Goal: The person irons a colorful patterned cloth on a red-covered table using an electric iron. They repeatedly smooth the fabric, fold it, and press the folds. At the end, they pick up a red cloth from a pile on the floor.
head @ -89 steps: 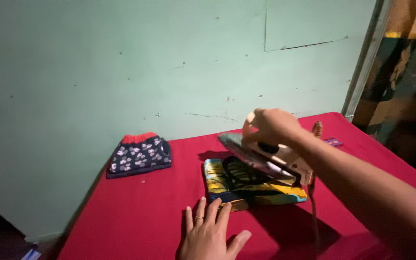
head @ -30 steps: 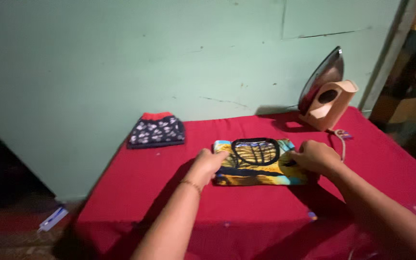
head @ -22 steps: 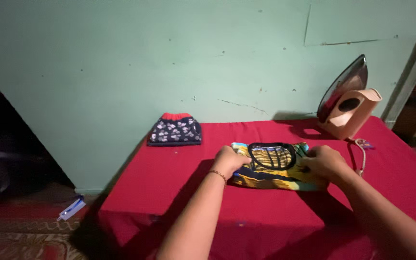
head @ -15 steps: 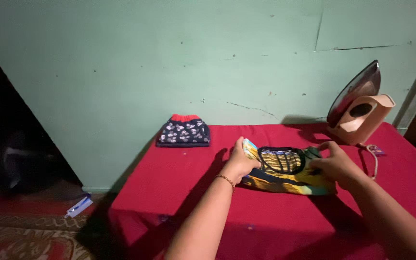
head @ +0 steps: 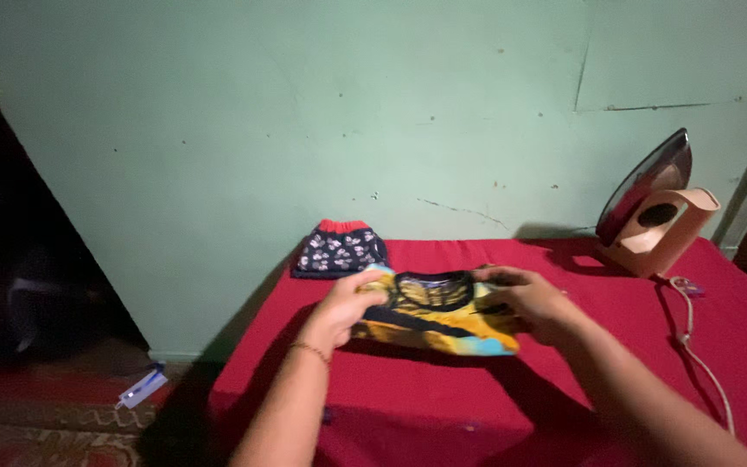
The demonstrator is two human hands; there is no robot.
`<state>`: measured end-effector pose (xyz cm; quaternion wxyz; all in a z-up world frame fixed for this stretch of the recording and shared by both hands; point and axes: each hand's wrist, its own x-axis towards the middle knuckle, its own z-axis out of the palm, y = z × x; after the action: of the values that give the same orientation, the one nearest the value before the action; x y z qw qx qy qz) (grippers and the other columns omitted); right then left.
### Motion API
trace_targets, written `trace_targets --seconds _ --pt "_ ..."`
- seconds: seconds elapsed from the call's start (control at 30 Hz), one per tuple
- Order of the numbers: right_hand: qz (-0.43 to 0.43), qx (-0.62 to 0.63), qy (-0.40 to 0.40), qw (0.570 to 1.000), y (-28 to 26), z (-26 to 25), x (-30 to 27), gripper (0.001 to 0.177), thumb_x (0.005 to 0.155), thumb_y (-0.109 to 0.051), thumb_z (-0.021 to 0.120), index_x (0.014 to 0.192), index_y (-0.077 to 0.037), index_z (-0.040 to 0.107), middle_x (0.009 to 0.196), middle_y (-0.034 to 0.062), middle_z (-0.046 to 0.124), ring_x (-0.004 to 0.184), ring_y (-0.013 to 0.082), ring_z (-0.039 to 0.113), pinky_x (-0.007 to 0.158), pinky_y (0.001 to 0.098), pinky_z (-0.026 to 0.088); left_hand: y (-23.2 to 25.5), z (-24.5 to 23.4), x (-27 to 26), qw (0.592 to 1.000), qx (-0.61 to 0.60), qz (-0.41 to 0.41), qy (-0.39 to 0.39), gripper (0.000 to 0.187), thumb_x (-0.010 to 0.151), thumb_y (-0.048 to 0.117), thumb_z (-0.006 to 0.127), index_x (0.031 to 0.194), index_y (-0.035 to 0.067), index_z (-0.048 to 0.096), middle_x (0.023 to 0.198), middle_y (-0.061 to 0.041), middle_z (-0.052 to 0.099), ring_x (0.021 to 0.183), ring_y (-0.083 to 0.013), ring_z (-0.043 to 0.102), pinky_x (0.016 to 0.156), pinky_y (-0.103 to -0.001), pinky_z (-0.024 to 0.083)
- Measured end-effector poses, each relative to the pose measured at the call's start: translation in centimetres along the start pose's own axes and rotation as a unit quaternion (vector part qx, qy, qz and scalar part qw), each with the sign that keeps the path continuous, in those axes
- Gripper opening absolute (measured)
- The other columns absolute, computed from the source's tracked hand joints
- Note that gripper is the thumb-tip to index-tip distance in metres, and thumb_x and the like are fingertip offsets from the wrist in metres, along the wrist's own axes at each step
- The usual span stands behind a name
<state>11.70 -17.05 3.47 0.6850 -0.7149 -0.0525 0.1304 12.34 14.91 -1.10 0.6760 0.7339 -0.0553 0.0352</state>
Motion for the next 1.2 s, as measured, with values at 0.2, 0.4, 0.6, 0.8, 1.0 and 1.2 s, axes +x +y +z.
trace_targets --seconds 0.2,0.4,0.6,0.8,1.0,1.2 --pt "-0.010 0.028 -0.077 0.997 -0.3 8.7 2.9 0.040 0.090 0.006 0.057 0.126 -0.012 0.064 0.092 0.0101 0.068 0.063 0.0170 0.064 0.048 0.0280 0.047 1.8 -9.0 -3.5 0.997 0.048 -0.033 0.051 0.060 0.083 0.004 0.070 0.142 0.003 0.060 0.128 -0.011 0.071 0.114 -0.0190 0.065 0.096 -0.034 0.052" --pt "-0.008 0.021 -0.112 0.993 -1.2 14.1 5.1 0.038 0.094 0.003 0.055 0.129 -0.011 0.059 0.097 0.0117 0.068 0.074 0.0185 0.067 0.057 0.0312 0.056 2.6 -15.4 -4.2 0.985 0.127 -0.061 0.095 0.061 0.086 0.006 0.071 0.146 0.009 0.059 0.140 -0.006 0.062 0.126 -0.0147 0.053 0.104 -0.032 0.041" --pt "-0.025 0.012 -0.111 0.993 1.2 15.2 8.4 0.034 0.091 0.005 0.066 0.125 -0.003 0.063 0.102 0.0070 0.067 0.089 0.0185 0.071 0.075 0.0321 0.065 -0.1 -17.7 -2.7 0.988 0.057 -0.103 0.103 0.062 0.083 0.000 0.072 0.143 -0.001 0.056 0.129 -0.019 0.070 0.114 -0.0227 0.067 0.096 -0.032 0.052" --pt "-0.082 -0.068 -0.092 0.990 2.8 14.4 10.1 0.034 0.088 0.000 0.075 0.120 -0.001 0.065 0.098 0.0103 0.062 0.086 0.0214 0.065 0.073 0.0341 0.058 -0.7 -19.1 -1.6 0.976 0.168 -0.094 0.100 0.063 0.079 0.000 0.075 0.141 -0.004 0.060 0.122 -0.020 0.074 0.105 -0.0225 0.069 0.092 -0.034 0.053" --pt "-0.088 -0.168 -0.049 0.981 2.5 12.6 6.9 0.039 0.086 -0.012 0.074 0.124 -0.008 0.065 0.110 0.0077 0.070 0.093 0.0186 0.069 0.071 0.0329 0.061 1.3 -13.8 -2.2 0.837 0.502 -0.105 0.191 0.063 0.081 0.019 0.079 0.141 0.010 0.063 0.130 -0.018 0.069 0.113 -0.0292 0.067 0.098 -0.042 0.053" --pt "-0.222 -0.269 0.005 0.937 3.2 7.4 -0.7 0.039 0.087 -0.019 0.075 0.122 -0.004 0.067 0.112 0.0143 0.076 0.099 0.0225 0.072 0.082 0.0355 0.059 3.9 -2.3 -4.3 0.810 0.554 0.157 0.111 0.066 0.080 0.035 0.078 0.139 0.012 0.060 0.138 -0.017 0.057 0.125 -0.0387 0.055 0.105 -0.048 0.046"
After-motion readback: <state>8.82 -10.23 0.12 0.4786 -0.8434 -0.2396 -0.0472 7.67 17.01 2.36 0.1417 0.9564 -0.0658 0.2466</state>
